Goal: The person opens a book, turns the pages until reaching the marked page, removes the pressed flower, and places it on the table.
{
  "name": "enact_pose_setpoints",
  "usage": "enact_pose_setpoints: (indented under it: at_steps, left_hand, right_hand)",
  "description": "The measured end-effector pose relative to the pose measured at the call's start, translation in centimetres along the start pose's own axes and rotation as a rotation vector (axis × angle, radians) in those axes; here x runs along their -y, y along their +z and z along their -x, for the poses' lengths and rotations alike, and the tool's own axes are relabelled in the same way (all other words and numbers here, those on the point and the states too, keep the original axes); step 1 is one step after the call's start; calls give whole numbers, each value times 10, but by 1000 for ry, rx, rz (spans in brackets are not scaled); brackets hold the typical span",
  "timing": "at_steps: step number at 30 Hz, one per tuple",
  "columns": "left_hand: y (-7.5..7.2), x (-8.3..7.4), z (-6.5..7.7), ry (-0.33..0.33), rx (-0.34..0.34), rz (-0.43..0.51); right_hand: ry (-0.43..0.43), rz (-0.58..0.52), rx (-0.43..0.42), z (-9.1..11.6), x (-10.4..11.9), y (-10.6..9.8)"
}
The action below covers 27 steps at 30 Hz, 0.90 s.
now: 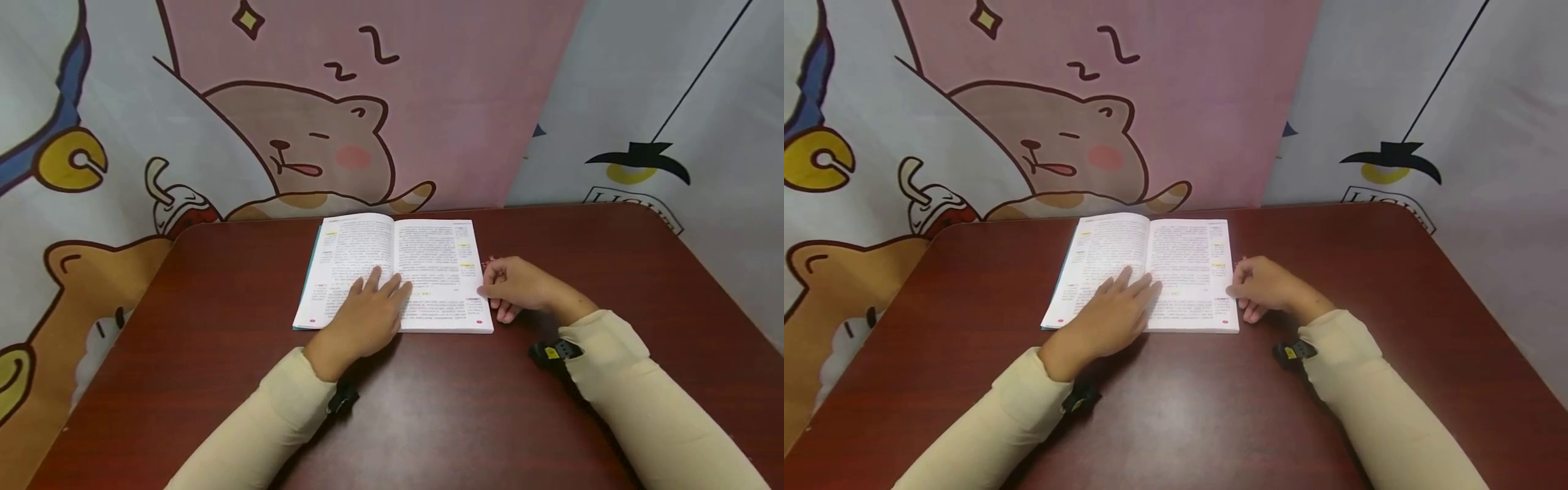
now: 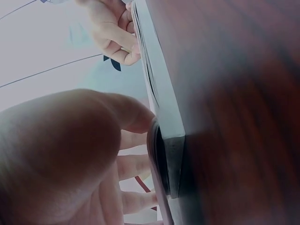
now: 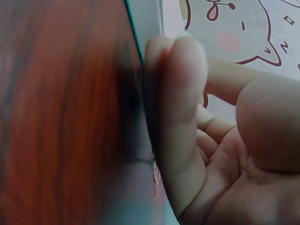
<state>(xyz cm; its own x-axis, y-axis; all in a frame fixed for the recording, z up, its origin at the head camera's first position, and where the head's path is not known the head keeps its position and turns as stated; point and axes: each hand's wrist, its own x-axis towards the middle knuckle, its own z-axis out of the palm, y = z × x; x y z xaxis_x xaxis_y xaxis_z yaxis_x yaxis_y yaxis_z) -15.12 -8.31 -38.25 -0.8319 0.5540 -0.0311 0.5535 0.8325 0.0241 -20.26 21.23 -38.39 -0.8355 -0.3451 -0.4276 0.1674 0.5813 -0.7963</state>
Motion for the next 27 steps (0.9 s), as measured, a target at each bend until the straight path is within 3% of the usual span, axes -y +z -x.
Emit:
enact_pose_setpoints:
  at_steps: [11,18,27]
  left_hand:
    - [-5,8,1,13,40,52]
    - [-8,16,5,32,101,89]
    - [-11,25,11,84,94,132]
  right_hand:
    - [-30,19,3,-1,3,3]
    - [-25,20,10,-1,0,3]
    - [-30,22,12,-2,-1,2]
